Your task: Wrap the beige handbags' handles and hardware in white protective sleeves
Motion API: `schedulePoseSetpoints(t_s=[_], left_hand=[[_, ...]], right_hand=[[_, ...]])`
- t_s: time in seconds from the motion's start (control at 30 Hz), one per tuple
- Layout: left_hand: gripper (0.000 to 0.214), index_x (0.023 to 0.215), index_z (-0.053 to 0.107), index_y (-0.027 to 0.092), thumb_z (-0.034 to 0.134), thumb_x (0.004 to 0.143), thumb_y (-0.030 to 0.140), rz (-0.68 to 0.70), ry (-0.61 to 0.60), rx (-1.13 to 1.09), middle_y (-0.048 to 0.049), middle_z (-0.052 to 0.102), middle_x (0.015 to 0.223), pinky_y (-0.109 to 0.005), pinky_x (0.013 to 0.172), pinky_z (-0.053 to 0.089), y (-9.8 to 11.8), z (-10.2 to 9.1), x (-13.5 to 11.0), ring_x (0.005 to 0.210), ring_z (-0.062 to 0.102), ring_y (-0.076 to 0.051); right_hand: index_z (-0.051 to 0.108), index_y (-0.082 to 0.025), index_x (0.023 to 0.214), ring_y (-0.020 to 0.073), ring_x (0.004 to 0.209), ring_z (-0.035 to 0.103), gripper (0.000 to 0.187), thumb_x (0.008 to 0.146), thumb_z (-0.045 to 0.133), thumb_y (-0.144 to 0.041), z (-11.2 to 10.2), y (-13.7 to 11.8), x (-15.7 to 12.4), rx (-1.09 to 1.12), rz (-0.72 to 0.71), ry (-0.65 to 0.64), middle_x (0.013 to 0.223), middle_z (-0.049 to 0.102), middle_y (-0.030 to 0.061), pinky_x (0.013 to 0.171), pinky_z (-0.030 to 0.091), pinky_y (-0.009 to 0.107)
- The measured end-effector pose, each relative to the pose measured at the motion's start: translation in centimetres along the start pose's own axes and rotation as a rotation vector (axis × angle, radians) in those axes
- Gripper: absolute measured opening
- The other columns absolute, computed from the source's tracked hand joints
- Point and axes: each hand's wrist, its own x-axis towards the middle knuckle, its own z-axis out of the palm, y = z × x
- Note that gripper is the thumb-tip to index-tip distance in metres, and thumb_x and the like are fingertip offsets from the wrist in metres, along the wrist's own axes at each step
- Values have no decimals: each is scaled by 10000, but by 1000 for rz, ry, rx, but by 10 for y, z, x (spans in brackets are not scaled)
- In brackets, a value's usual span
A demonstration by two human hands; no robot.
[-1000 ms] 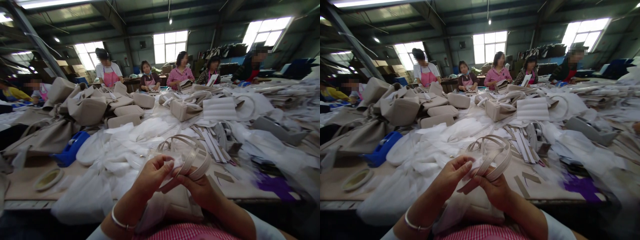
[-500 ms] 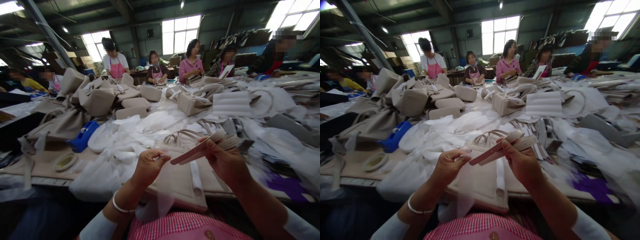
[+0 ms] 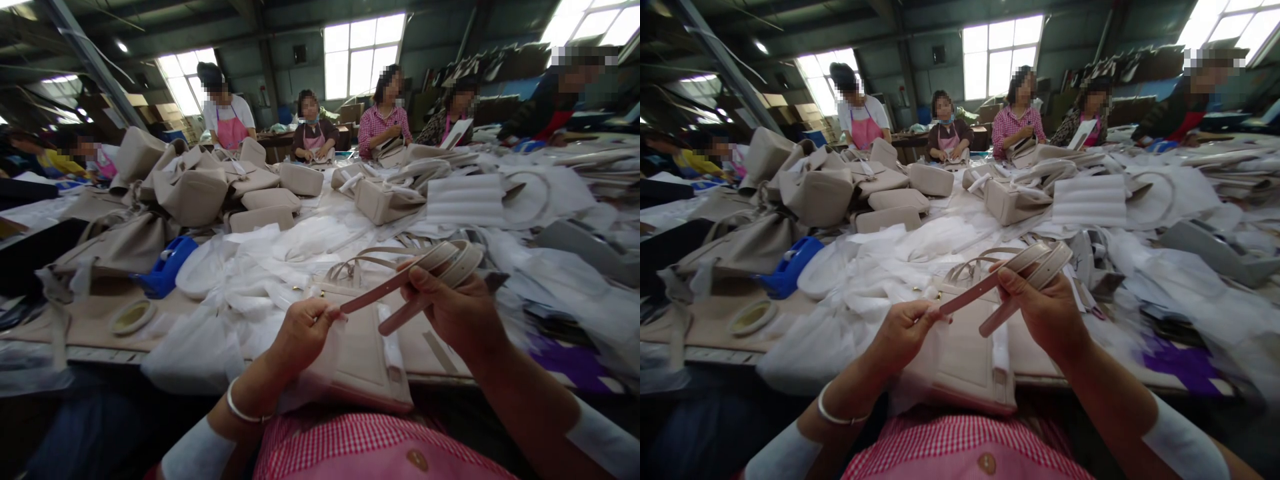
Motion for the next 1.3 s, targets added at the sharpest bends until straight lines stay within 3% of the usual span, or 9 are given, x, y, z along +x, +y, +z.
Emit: schedulePoseSetpoints(t_s=[0.1,0.33,0.5,0.73,0.93,1.13,1.3], left_hand=[[259,843,792,203,565,911,308,-29,-88,-78,-23,779,829,-258,742,488,0,-1,-1,797,684,-184],[171,761,792,187,708,803,330,-179,-59,-126,-22,767,753,-248,673,484,1,-2,1,745,676,-185],[146,733,791,183,725,788,302,-159,-85,-149,-22,762,757,-246,703,482,1,0,2,752,670,-172],[84,760,801,208,744,781,266,-92,-88,-171,-37,783,893,-289,855,501,-4,2,0,911,697,-204],[61,703,783,212,762,755,238,-75,-13,-192,-33,779,834,-315,962,478,-3,3,-1,1050,682,-228],[37,683,778,214,787,710,237,-104,20,-197,-45,783,851,-327,978,473,1,5,0,1079,673,-239],[77,665,766,212,780,719,264,-146,-23,-230,-58,784,949,-337,964,477,1,4,0,1052,682,-240]], right_hand=[[756,-184,855,125,614,583,130,790,796,-289,0,2,0,15,1,3,704,659,9,547,507,240],[759,-183,870,126,620,581,133,793,794,-285,0,2,2,8,-5,-10,723,668,15,550,510,239],[763,-185,864,126,622,575,120,810,780,-291,-2,3,5,-32,-13,-27,711,650,13,543,503,234],[759,-199,839,116,599,575,122,787,804,-300,1,4,7,6,1,-9,699,646,3,531,493,225],[751,-192,825,114,582,570,122,787,801,-297,2,2,6,30,5,-13,686,641,2,514,488,224],[760,-179,828,115,581,571,128,782,803,-290,1,-1,4,51,8,-12,686,642,11,516,497,225],[768,-179,822,111,593,580,143,762,821,-297,3,-3,2,66,16,-33,710,666,19,528,509,215]])
